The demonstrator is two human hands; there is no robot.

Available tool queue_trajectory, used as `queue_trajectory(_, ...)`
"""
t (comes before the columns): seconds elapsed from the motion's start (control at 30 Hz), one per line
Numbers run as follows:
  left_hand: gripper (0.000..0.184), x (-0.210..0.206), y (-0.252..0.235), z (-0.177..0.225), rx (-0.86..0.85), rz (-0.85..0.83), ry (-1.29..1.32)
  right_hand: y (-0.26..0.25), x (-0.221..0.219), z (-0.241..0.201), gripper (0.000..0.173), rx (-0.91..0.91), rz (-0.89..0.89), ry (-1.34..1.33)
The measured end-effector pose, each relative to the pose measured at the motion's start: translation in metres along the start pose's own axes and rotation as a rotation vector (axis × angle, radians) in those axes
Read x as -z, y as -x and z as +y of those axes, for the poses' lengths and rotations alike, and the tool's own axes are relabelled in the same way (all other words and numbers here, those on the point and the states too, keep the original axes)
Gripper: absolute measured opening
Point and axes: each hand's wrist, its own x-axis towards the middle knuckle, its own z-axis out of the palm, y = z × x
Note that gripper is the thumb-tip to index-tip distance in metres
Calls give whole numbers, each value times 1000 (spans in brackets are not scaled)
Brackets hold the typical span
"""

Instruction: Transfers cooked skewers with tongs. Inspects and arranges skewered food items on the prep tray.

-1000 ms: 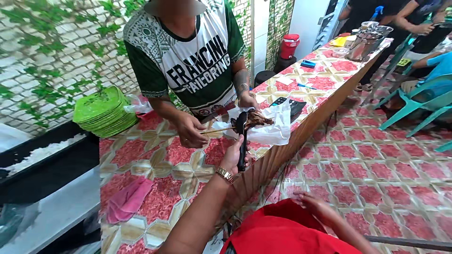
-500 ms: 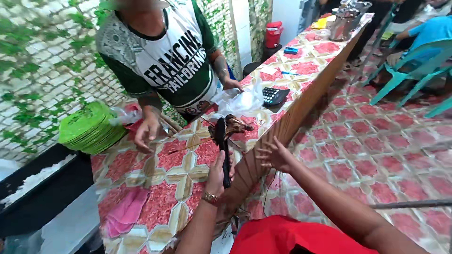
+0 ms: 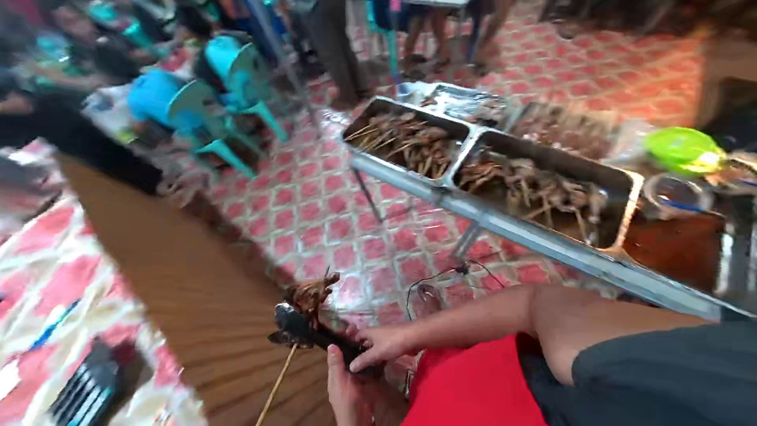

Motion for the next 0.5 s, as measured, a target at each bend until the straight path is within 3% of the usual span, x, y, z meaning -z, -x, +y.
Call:
queue_trajectory(0.13,50,-86,-17,-20,119,-231,-118,62,57,14,51,58,332,-195)
queue_trajectory(0.27,48,-178,-32,-41,158,-413,-213,116,111,31,46,144,644,-227)
queue_trajectory(0.37,49,-249,-45,-62,217,-583,-220,153,158,37,50,130,812,-210)
queue_trajectory(0.5,48,-335,-50,-89,291,-741,-357,212,218,47,44,91,986,-261)
